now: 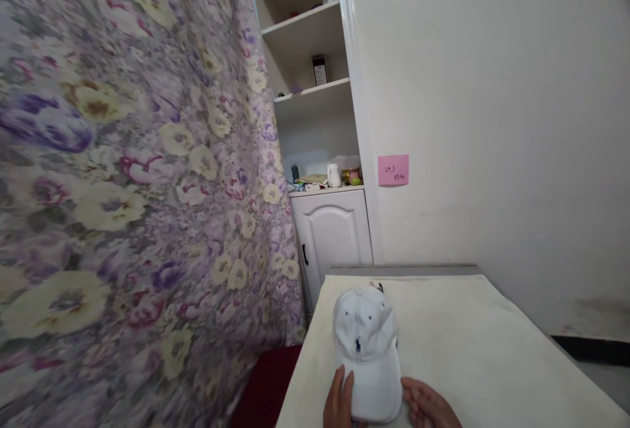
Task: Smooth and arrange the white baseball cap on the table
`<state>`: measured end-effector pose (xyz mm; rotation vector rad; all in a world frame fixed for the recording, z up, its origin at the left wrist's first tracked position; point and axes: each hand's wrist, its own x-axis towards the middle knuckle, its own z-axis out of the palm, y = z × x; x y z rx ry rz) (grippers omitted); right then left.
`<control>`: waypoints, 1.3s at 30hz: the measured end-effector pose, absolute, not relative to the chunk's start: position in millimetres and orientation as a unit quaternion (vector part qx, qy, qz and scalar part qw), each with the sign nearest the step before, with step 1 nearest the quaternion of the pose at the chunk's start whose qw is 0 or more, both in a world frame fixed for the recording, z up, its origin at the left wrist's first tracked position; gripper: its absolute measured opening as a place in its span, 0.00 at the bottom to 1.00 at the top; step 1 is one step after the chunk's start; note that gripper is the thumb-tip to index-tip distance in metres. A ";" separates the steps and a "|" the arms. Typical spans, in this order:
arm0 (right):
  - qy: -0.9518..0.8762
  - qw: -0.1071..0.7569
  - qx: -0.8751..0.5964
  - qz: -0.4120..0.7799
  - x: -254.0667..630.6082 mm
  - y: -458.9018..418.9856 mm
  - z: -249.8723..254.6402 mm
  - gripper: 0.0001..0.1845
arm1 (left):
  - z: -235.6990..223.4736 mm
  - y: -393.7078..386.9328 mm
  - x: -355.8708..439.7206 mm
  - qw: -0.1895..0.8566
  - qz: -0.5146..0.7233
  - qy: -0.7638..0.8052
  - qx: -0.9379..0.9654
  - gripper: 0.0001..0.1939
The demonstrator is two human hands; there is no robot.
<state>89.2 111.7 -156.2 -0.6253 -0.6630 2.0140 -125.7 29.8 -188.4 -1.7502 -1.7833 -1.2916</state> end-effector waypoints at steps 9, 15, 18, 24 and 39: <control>-0.273 0.469 -0.254 0.801 98.7 94.7 -144.2 0.24 | -165.7 4.1 -124.0 -0.010 -0.493 -0.688 -0.532 0.28; -0.279 0.476 -0.260 0.792 101.4 91.9 -144.4 0.24 | -148.8 -10.1 -118.6 -0.088 -0.519 -0.705 -0.475 0.28; -0.282 0.478 -0.258 0.791 102.0 90.4 -142.4 0.24 | -144.6 -14.0 -116.1 -0.107 -0.532 -0.701 -0.462 0.28; -0.286 0.478 -0.269 0.785 102.7 87.6 -137.8 0.24 | -144.0 -17.0 -117.7 -0.139 -0.551 -0.692 -0.444 0.29; -0.301 0.464 -0.282 0.784 102.1 85.2 -127.0 0.24 | -133.9 -22.4 -112.7 -0.206 -0.588 -0.674 -0.396 0.26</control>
